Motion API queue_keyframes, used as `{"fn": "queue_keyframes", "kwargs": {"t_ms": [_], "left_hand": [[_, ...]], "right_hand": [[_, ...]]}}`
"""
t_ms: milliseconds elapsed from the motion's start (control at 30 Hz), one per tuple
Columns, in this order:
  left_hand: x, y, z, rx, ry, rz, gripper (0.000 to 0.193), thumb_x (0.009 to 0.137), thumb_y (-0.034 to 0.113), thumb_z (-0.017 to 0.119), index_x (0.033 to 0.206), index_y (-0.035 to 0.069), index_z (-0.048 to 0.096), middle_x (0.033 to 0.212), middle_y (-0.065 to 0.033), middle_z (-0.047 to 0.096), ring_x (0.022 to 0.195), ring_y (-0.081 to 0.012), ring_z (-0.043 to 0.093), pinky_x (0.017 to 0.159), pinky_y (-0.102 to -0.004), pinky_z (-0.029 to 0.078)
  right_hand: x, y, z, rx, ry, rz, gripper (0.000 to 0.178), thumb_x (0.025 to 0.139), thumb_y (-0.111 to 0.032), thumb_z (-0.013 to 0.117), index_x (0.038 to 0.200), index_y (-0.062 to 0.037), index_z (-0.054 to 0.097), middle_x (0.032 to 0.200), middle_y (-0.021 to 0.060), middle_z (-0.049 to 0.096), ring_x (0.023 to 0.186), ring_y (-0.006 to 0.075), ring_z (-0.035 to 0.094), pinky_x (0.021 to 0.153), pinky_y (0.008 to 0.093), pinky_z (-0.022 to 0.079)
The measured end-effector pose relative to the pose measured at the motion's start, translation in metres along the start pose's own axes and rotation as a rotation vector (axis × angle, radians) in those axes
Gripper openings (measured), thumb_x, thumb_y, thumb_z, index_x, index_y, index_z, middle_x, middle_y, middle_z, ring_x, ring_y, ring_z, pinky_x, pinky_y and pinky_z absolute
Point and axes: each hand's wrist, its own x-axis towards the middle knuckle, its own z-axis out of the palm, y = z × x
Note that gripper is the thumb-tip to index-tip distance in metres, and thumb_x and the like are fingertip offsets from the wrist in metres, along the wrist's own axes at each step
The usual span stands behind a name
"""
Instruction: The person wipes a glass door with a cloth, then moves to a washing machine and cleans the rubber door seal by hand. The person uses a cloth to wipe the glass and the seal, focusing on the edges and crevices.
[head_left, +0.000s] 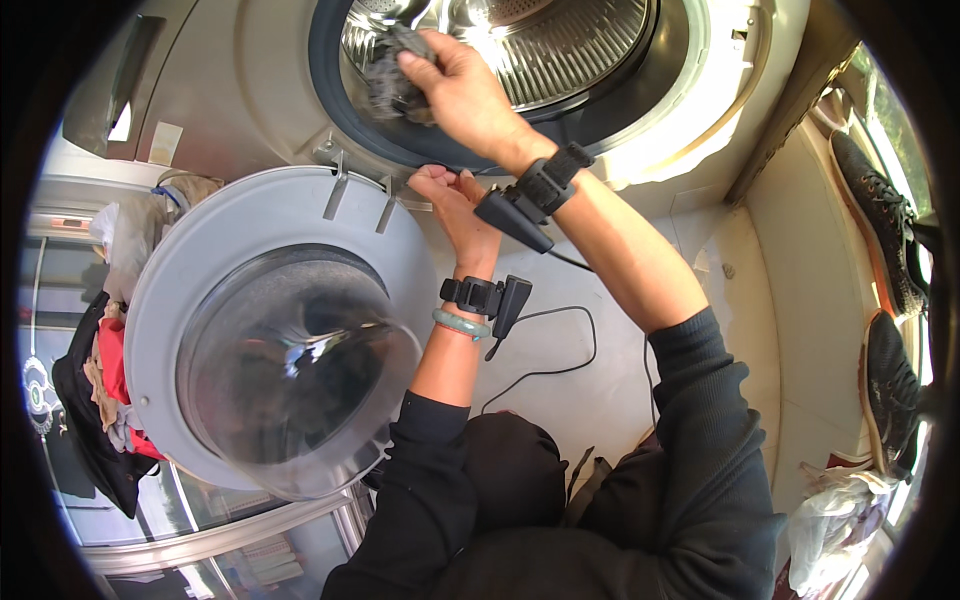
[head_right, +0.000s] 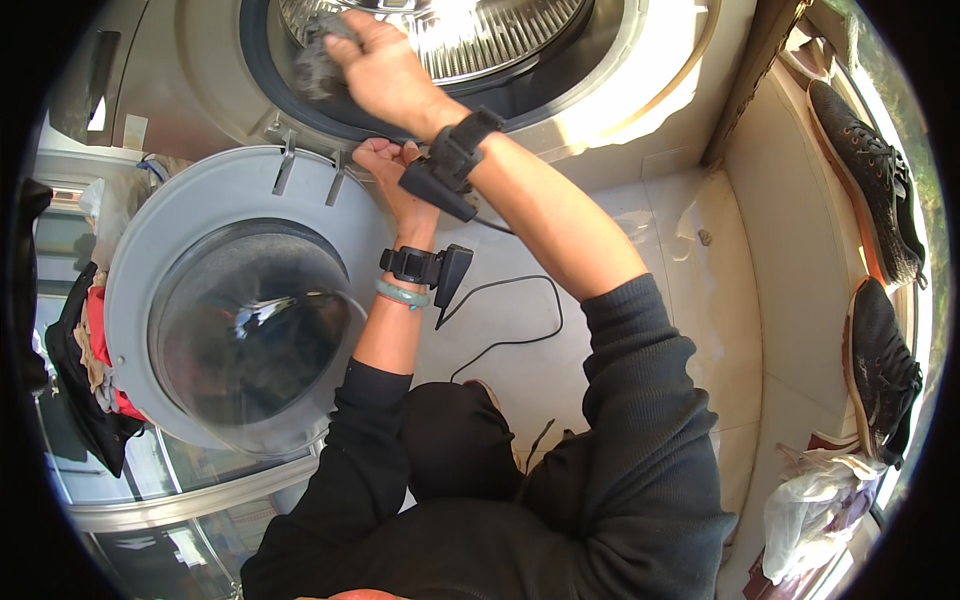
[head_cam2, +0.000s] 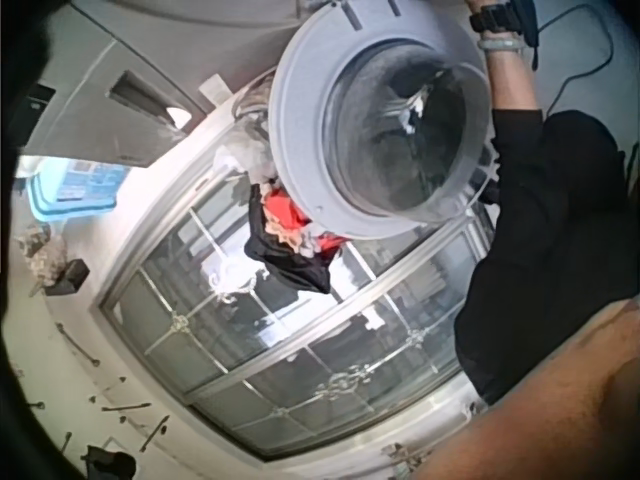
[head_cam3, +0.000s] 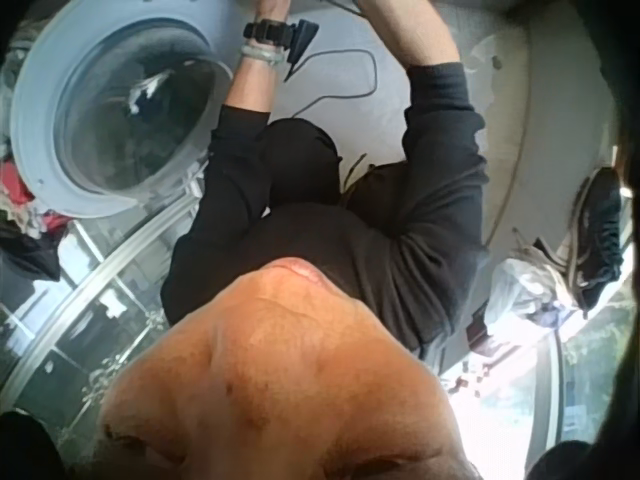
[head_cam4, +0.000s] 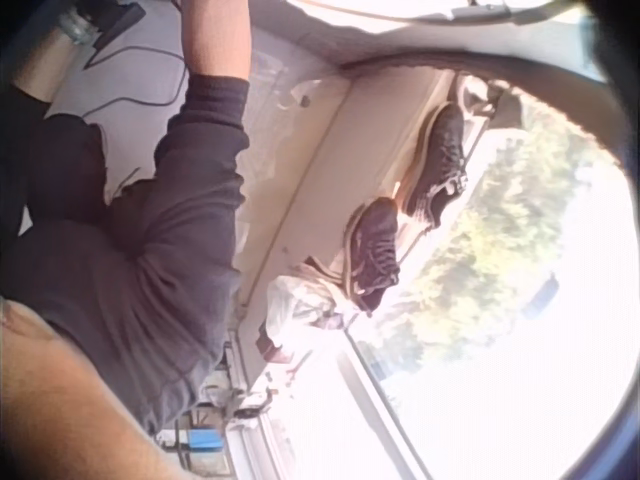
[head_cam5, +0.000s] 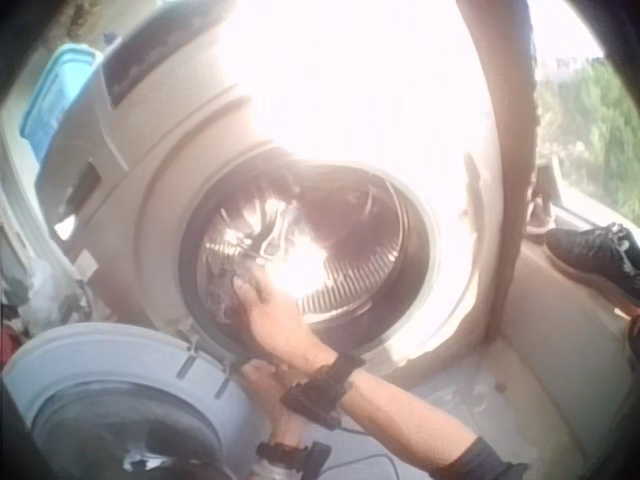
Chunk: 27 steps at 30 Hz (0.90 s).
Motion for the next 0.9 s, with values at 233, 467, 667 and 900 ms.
{"fn": "queue_keyframes", "kwargs": {"t_ms": [233, 467, 667, 900], "left_hand": [[-0.003, -0.097, -0.038, -1.273, -0.771, -0.624, 0.035, 0.104, 0.038, 0.045, 0.123, 0.009, 0.052, 0.112, -0.0051, 0.057, 0.102, -0.0161, 0.056, 0.090, -0.0273, 0.048], [0.015, -0.101, -0.024, -0.524, -0.351, -0.078, 0.032, 0.107, 0.032, 0.036, 0.128, 0.009, 0.045, 0.118, -0.0047, 0.054, 0.106, -0.0159, 0.054, 0.095, -0.0323, 0.047], [-0.008, -0.010, 0.002, 0.344, 0.001, 0.251, 0.034, 0.095, 0.012, 0.056, 0.119, 0.002, 0.035, 0.109, -0.0131, 0.054, 0.100, -0.0207, 0.057, 0.081, -0.0357, 0.048], [-0.002, -0.001, 0.000, -0.144, 0.041, 0.151, 0.025, 0.095, 0.003, 0.047, 0.114, 0.000, 0.032, 0.103, -0.0092, 0.044, 0.091, -0.0158, 0.049, 0.081, -0.0293, 0.045]], "right_hand": [[-0.028, 0.018, 0.047, 0.023, 0.021, -0.144, 0.033, 0.089, -0.006, 0.068, 0.120, -0.0029, 0.059, 0.101, 0.0033, 0.064, 0.092, 0.0122, 0.059, 0.085, 0.0289, 0.049], [-0.034, 0.019, 0.018, -0.333, -0.225, -0.179, 0.031, 0.077, -0.008, 0.066, 0.106, 0.0020, 0.063, 0.102, 0.0192, 0.064, 0.096, 0.0373, 0.061, 0.084, 0.0405, 0.050], [-0.029, 0.018, 0.000, -0.551, -0.393, -0.072, 0.040, 0.081, -0.013, 0.064, 0.117, 0.0039, 0.062, 0.108, 0.0232, 0.066, 0.101, 0.0384, 0.063, 0.089, 0.0401, 0.051], [-0.028, 0.030, -0.016, -0.743, -0.540, 0.062, 0.045, 0.082, -0.014, 0.061, 0.124, 0.0012, 0.061, 0.105, 0.0253, 0.067, 0.100, 0.0370, 0.065, 0.089, 0.0387, 0.051]]}}
